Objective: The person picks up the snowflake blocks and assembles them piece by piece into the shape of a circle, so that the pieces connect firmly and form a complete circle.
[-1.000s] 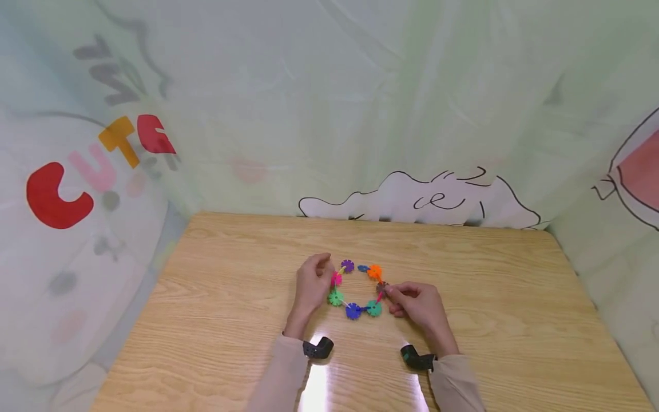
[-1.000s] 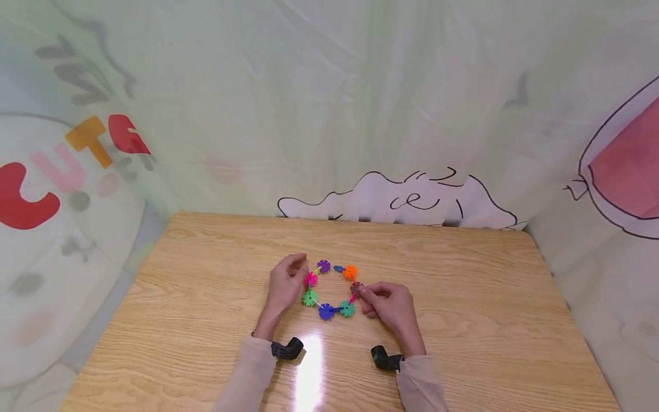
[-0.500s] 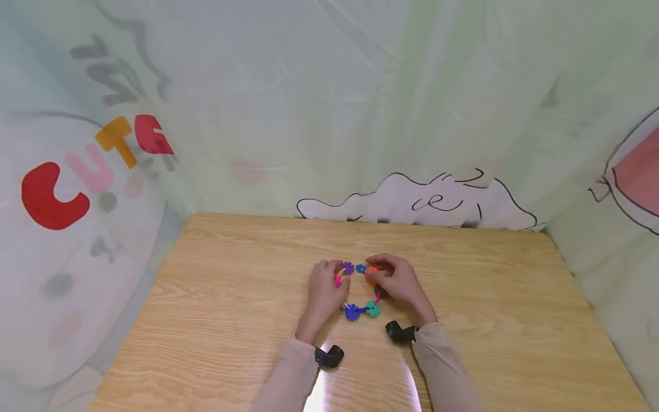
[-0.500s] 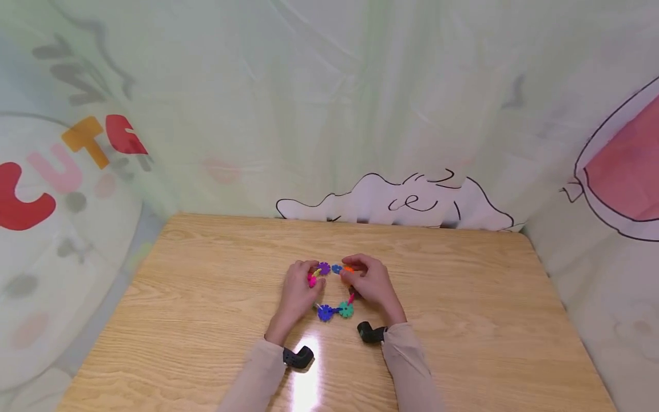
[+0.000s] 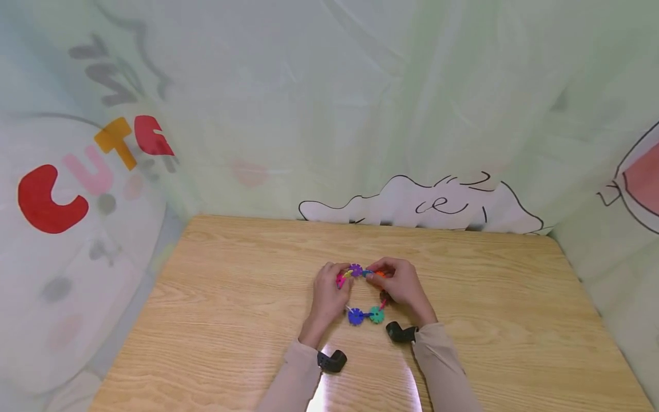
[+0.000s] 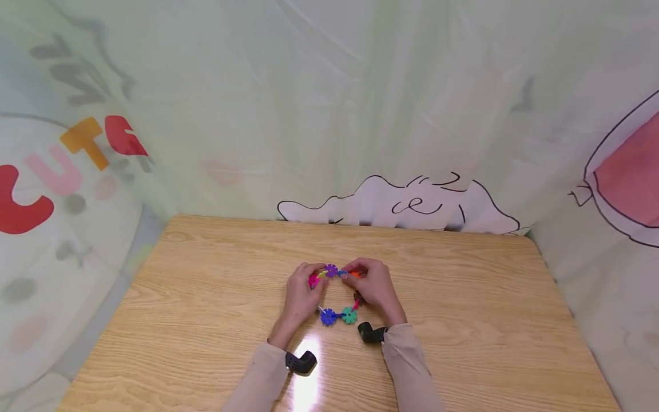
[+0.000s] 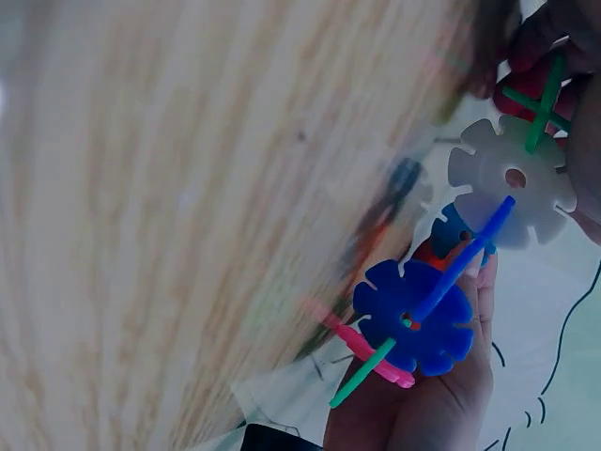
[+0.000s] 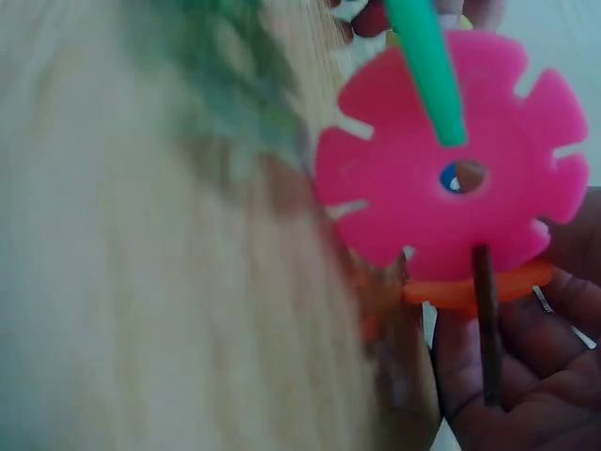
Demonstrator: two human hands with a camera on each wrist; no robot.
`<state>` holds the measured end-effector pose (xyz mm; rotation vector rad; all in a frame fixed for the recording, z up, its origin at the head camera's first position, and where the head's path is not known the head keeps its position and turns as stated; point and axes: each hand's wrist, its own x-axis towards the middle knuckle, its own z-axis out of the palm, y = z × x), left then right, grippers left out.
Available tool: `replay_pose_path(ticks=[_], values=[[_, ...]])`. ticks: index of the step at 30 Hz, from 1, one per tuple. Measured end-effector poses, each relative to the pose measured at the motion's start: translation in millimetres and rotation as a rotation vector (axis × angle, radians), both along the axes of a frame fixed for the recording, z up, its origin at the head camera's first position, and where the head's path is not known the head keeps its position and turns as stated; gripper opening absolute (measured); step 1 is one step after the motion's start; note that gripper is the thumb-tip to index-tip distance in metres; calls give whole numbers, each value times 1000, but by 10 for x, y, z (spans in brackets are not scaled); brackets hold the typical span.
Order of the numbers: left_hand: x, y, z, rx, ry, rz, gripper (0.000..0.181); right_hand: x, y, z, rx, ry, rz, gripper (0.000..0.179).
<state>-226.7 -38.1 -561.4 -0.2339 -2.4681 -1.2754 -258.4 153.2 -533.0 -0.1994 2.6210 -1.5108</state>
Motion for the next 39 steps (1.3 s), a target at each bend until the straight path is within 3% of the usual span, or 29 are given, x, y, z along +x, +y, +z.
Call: replay_pose_path(ticks=[10, 19, 30, 39], values=[[21, -19, 98, 57, 27, -38, 30, 30, 8, 38, -112, -35, -51, 13], [72, -22, 400, 131, 259, -73, 33, 90, 30, 283, -311, 40, -22, 14], [288, -85, 963, 203, 421, -116, 28, 360, 3, 804, -413, 282, -8, 12], [392, -81, 1115, 198, 489, -131, 28, 513, -33, 998, -414, 387, 26, 14]])
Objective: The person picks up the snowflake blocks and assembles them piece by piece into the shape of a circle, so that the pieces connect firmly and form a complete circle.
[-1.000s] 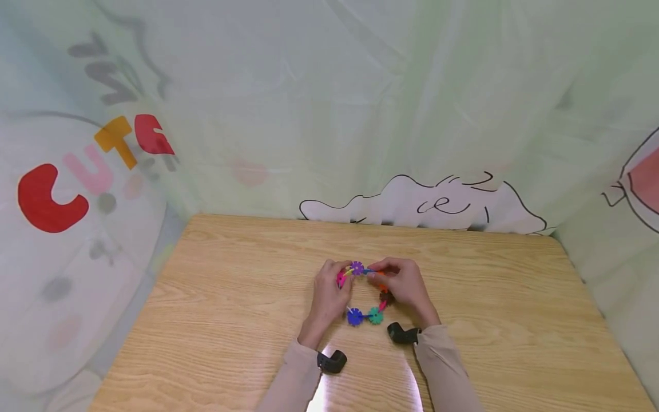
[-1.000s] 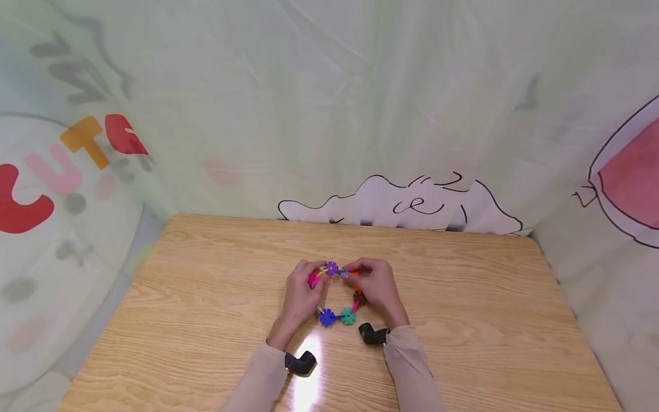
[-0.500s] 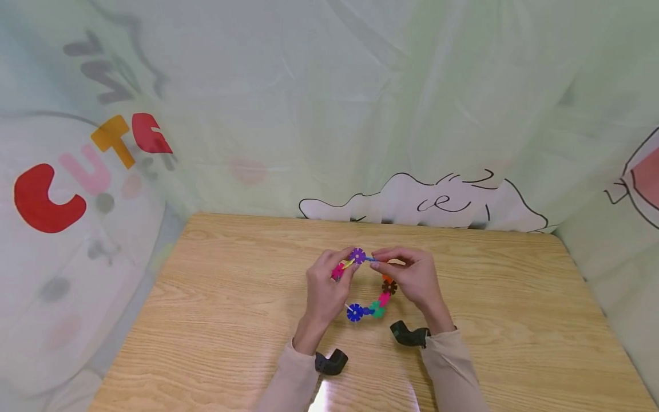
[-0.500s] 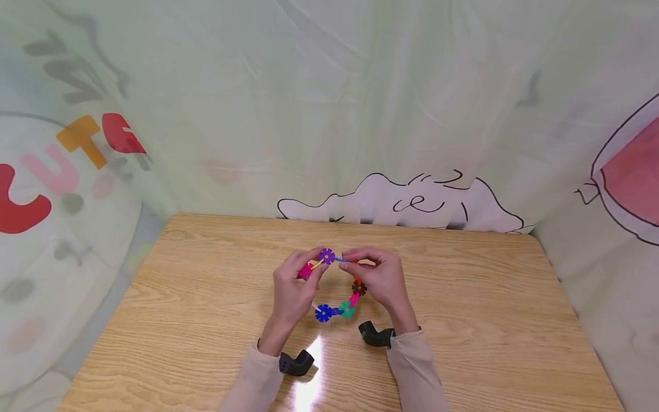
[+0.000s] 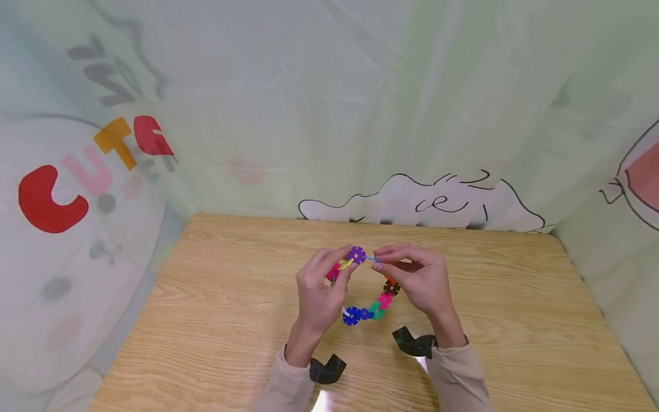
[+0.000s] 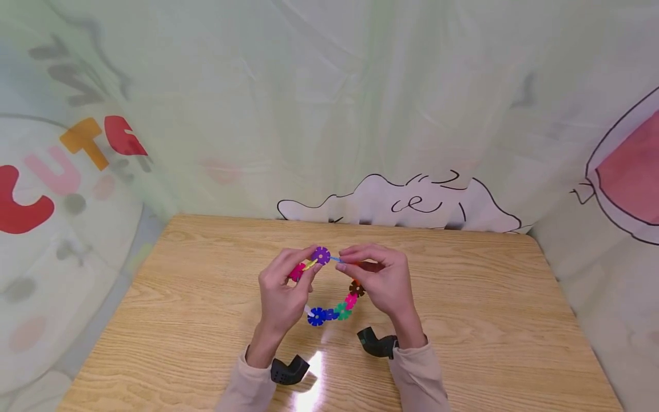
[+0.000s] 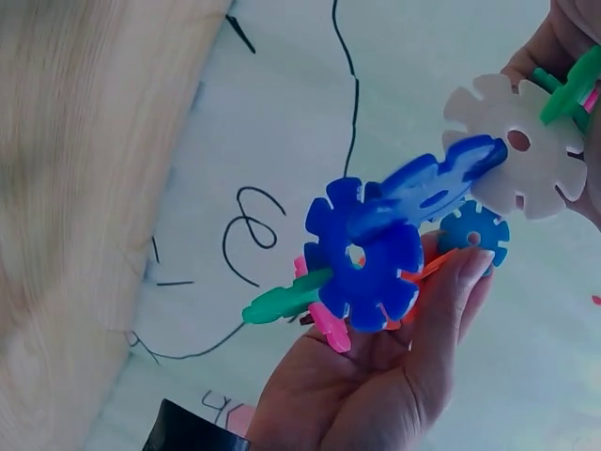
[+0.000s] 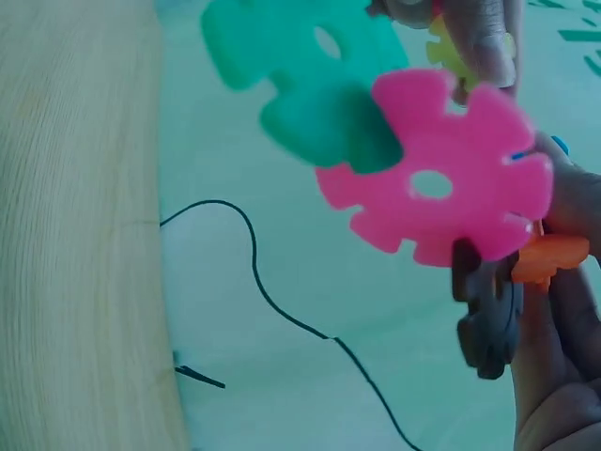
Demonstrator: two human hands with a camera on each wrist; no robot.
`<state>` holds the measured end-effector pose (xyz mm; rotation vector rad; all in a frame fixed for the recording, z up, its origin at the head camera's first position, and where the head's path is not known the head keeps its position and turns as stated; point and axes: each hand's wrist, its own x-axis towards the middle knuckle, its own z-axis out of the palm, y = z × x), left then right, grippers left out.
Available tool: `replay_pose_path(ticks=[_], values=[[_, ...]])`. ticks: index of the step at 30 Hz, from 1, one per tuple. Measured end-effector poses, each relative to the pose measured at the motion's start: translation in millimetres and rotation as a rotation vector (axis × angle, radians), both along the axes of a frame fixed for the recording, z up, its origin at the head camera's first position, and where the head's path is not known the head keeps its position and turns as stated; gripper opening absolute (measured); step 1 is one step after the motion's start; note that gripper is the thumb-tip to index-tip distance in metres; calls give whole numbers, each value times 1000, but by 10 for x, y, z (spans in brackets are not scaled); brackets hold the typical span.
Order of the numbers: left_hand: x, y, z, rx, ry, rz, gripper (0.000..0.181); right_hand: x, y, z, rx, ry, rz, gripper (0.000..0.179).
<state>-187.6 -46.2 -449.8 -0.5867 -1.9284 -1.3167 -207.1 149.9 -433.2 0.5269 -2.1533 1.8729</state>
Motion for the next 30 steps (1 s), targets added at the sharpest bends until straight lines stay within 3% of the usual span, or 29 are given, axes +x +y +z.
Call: replay_pose_path(ticks=[9, 12, 15, 19, 24, 30], values=[[59, 23, 49, -30, 38, -9, 28, 62, -61, 49, 21, 108, -16, 17], [59, 34, 39, -37, 21, -7, 26, 48, -71, 25, 34, 91, -28, 15], [37, 39, -1, -47, -28, -1, 25, 11, -59, -24, 54, 13, -33, 13], [-67, 28, -171, -82, -129, 20, 25, -86, -31, -150, 120, -134, -14, 8], [-233, 21, -503, -165, -288, 45, 24, -232, -9, -431, 296, -241, -23, 11], [-345, 32, -879, -203, -532, -5, 25, -354, 1, -747, 446, -322, -66, 9]])
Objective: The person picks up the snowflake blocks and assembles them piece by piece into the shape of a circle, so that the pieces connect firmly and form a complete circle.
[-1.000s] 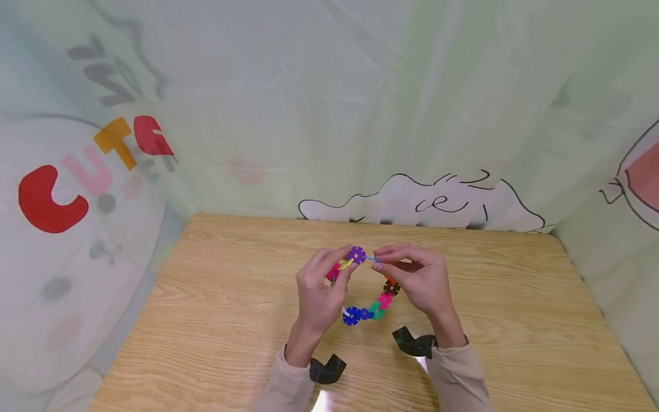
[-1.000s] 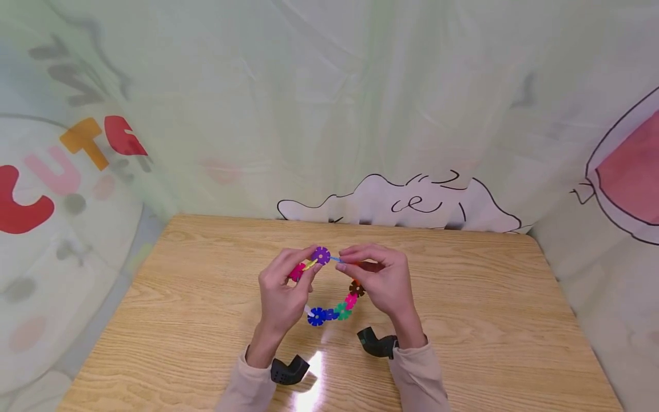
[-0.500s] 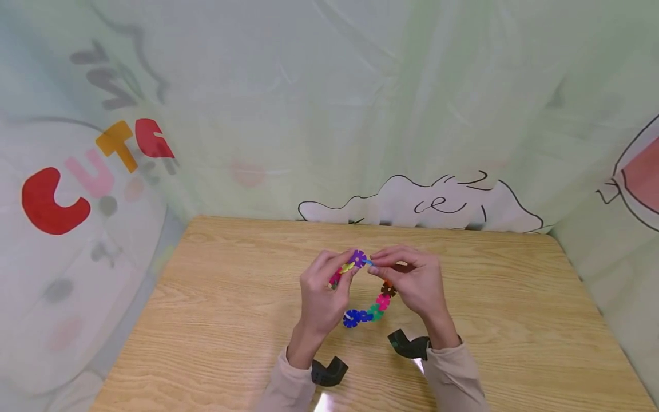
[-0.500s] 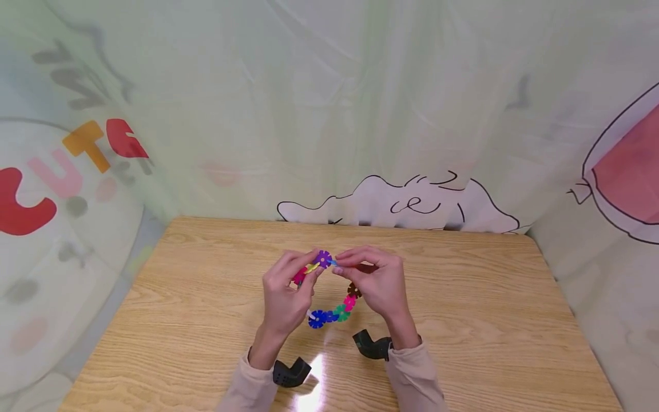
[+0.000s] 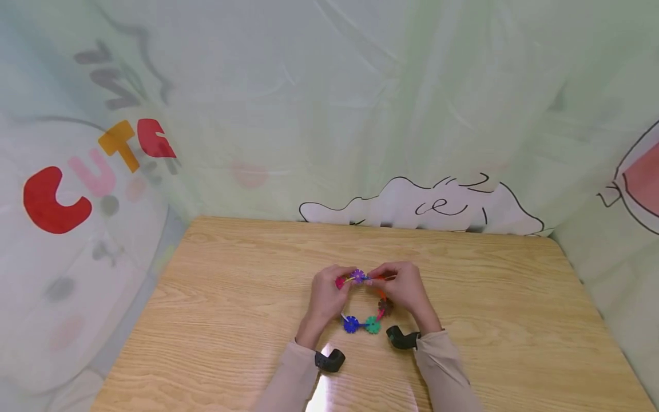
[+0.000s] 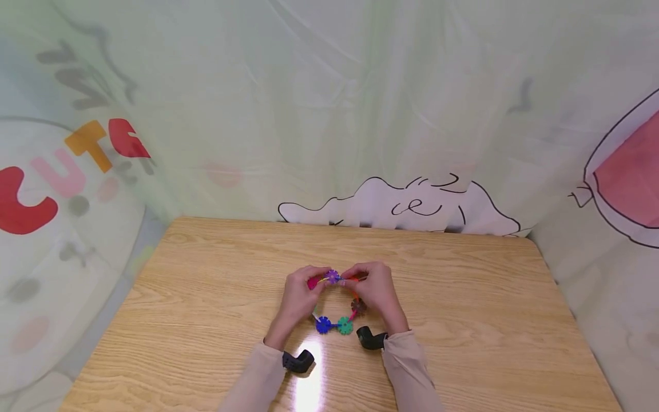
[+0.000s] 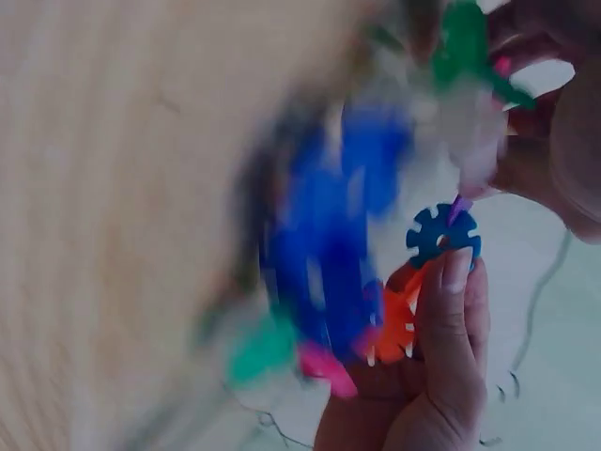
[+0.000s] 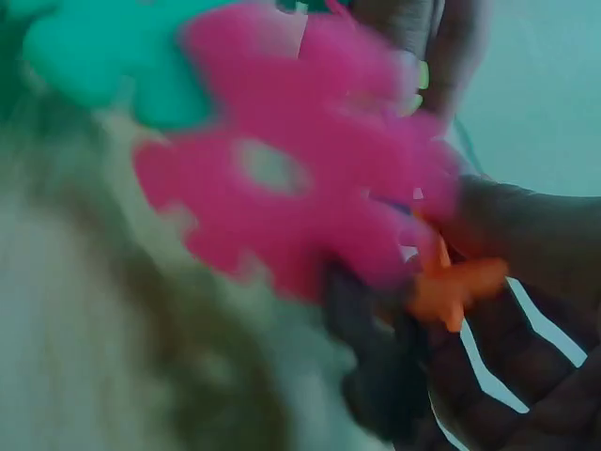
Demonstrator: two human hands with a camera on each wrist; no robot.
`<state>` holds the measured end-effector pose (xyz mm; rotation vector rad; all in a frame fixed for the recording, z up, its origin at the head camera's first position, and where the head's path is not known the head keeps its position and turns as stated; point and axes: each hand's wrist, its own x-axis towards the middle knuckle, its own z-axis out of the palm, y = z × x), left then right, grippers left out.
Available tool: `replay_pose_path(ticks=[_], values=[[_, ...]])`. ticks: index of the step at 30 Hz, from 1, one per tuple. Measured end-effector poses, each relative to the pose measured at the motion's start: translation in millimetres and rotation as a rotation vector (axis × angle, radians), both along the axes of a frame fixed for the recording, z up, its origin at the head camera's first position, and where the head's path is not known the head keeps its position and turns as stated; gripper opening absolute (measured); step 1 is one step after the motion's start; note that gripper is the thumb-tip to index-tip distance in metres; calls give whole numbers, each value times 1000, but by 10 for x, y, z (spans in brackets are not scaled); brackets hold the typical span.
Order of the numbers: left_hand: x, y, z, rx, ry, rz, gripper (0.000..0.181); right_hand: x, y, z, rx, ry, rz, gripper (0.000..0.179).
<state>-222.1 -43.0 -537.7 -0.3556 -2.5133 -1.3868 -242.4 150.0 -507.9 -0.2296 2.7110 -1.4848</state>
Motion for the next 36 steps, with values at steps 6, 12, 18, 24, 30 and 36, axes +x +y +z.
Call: replay_pose_path(ticks=[6, 12, 18, 24, 30, 36], values=[[-13, -12, -134, -1, -130, -76, 42, -22, 76, -141, 50, -72, -19, 16], [61, -229, -181, 155, -125, -15, 52, 24, 288, -205, -75, -112, 14, 45], [331, -424, -271, 191, -84, -41, 68, 250, 638, -239, -203, -108, 134, 61], [548, -377, -331, -28, -13, -89, 90, 496, 619, -287, -111, -76, 174, 82], [558, -310, -337, -85, -37, -25, 86, 575, 407, -338, 32, -67, 106, 91], [493, -276, -337, -53, -35, -4, 73, 493, 362, -393, 21, -59, 16, 88]])
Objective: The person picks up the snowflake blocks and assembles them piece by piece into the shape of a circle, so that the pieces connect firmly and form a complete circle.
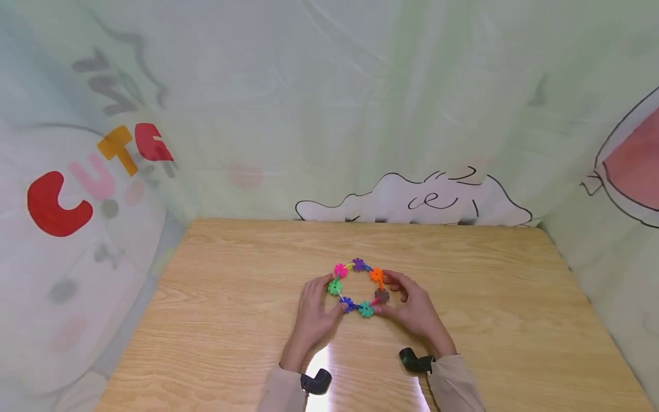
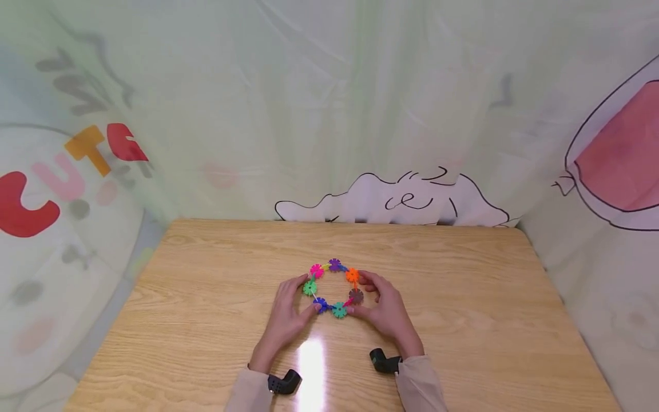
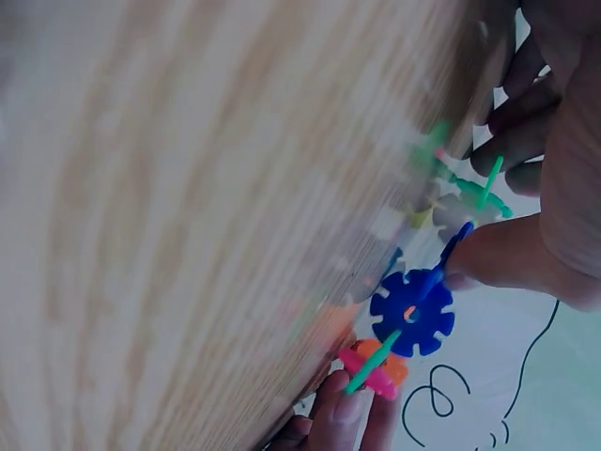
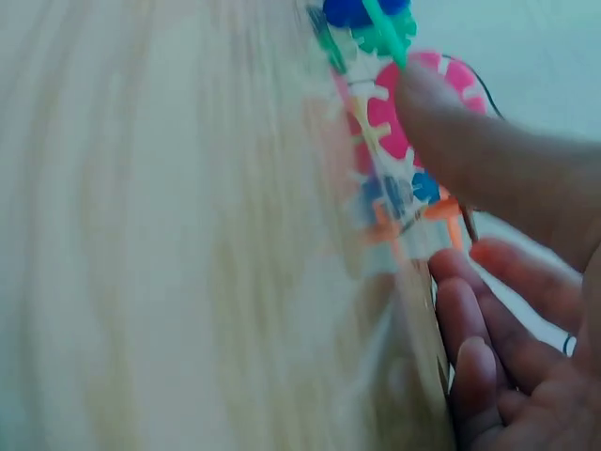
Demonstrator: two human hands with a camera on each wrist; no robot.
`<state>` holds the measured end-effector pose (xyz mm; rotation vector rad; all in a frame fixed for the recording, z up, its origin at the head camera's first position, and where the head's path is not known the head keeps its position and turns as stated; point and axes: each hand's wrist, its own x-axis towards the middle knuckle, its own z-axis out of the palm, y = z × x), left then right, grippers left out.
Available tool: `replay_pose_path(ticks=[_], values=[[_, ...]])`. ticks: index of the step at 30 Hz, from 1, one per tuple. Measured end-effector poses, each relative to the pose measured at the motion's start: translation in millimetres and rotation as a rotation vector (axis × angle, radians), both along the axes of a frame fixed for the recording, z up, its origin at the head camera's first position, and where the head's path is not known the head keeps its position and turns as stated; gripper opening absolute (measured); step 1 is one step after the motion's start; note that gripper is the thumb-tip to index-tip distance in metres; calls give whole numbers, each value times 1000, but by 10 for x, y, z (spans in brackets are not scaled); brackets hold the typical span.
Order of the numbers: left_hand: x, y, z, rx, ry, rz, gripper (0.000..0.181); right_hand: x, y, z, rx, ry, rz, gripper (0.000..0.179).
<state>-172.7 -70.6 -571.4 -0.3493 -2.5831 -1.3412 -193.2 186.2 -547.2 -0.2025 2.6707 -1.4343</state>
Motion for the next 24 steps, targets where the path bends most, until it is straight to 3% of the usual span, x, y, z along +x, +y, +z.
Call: replay_pose_path(ticks=[3, 6, 11, 16, 21, 24], values=[[-44, 8, -8, -7, 29, 7, 67, -67, -1, -23, -10, -2, -5, 87], [-72, 19, -13, -9, 7, 3, 71, -131, 20, -23, -1, 6, 12, 90], [-101, 45, -14, -49, -52, 4, 88, -265, 113, 16, 35, 44, 140, 98], [-109, 67, -24, -147, -13, 23, 97, -391, 186, 46, 8, 21, 237, 86], [-87, 79, -23, -163, 24, 45, 90, -427, 184, 49, -16, -60, 214, 75], [-69, 88, -10, -153, 33, 58, 84, -416, 173, 52, -15, -61, 188, 71]])
